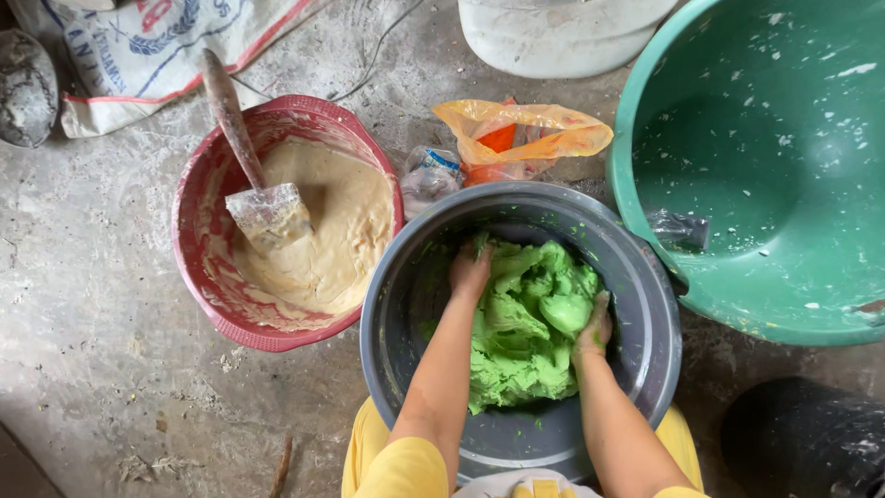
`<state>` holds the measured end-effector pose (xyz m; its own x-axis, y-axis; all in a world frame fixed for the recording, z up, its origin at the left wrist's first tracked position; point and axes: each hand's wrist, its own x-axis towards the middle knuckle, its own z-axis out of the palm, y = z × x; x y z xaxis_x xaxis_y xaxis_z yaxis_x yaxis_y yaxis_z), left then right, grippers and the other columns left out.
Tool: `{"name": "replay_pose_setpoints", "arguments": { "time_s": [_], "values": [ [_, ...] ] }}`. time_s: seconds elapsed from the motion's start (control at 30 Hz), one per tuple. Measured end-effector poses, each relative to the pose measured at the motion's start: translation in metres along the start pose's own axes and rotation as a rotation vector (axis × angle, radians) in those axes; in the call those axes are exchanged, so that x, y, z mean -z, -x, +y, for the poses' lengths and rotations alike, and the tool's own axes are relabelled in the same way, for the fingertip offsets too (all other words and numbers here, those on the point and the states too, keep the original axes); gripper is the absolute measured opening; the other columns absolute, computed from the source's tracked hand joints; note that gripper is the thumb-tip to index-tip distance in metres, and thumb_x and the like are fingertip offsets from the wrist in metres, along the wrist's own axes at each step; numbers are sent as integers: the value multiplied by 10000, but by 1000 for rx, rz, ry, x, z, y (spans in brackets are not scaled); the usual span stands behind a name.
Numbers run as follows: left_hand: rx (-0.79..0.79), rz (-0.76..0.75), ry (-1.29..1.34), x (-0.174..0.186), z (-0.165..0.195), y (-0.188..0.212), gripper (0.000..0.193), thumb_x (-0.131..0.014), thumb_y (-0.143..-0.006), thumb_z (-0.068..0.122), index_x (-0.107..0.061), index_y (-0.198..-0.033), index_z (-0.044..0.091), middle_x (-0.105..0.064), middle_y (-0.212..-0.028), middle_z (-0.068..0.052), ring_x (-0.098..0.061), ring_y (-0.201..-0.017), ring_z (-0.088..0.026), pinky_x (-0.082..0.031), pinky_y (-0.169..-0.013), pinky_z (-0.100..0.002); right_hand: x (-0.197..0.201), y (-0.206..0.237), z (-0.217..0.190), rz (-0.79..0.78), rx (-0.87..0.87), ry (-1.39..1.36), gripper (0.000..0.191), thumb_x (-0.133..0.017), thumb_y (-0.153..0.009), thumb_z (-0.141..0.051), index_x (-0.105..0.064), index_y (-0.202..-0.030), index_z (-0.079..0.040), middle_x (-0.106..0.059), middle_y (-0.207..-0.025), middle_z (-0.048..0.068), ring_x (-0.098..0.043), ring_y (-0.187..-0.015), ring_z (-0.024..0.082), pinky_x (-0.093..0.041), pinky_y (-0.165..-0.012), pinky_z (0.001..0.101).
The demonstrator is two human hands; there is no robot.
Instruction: The person kneads a green dough-like mixture in a grey bowl using both hands. They repeatedly press, fold, and turn the mixture to combine it thoroughly.
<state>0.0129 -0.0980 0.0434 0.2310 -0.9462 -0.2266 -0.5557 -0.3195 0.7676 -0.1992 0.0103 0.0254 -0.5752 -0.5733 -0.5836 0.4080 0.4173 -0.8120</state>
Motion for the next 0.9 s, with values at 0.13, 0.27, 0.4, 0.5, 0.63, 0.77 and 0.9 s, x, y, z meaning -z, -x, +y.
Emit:
{"name": "replay_pose_setpoints", "arguments": {
  "time_s": [0.13,0.27,0.4,0.5,0.63,0.77,0.9],
  "values": [
    [106,-278,-7,-25,5,6,621,-545,-909,622,-680,-1321,179,-720,-1225,-200,-654,-1155,-413,-515,-983,-471,-18,-31,-7,-181,102,135,699,-577,-1003,-577,-611,-1372,16,-646,-1310,94,-600,-1106,195,-486,-972,336],
    [165,-398,-66,-30,17,22,695,-542,-892,637,-606,-1402,169,-667,-1315,-213,-621,-1216,-422,-481,-1030,-462,-41,-52,-21,-386,16,324,658,-525,-1021,-556,-611,-1375,-8,-660,-1274,91,-614,-1060,199,-492,-940,344],
    [67,-418,100,9,13,61,750,-569,-926,602,-475,-1504,133,-575,-1420,-237,-536,-1302,-436,-433,-1066,-461,-50,-36,-34,-548,-37,452,584,-588,-994,-466,-637,-1377,-28,-672,-1271,95,-605,-1071,177,-478,-944,335],
    [-74,-532,256,83,-8,115,753,-575,-907,516,-460,-1550,141,-558,-1472,-210,-544,-1334,-383,-435,-1087,-429,-30,9,-46,-946,145,476,558,-689,-944,-316,-600,-1407,-18,-651,-1327,126,-585,-1157,187,-462,-1002,326],
    [-253,-786,-101,162,-13,207,415,-736,-860,408,-747,-1081,57,-747,-1107,-205,-708,-1082,-353,-561,-951,-408,46,80,-33,-1259,803,1341,851,-860,-690,-336,-464,-1378,-32,-444,-1385,240,-475,-1289,402,-430,-1062,504],
    [30,-445,-183,182,-7,232,245,-753,-839,277,-793,-979,80,-768,-990,-185,-726,-965,-323,-570,-879,-380,70,117,39,-1177,1293,1736,709,-791,-753,-395,-450,-1363,-277,-444,-1473,194,-495,-1286,420,-463,-977,553],
    [198,50,445,169,-21,199,210,-739,-876,145,-759,-1039,15,-774,-992,-127,-720,-914,-200,-566,-823,-307,11,97,87,-987,1519,1417,791,-774,-887,-403,-371,-1459,-35,-537,-1479,207,-602,-1127,389,-490,-823,561]
  ]
}}
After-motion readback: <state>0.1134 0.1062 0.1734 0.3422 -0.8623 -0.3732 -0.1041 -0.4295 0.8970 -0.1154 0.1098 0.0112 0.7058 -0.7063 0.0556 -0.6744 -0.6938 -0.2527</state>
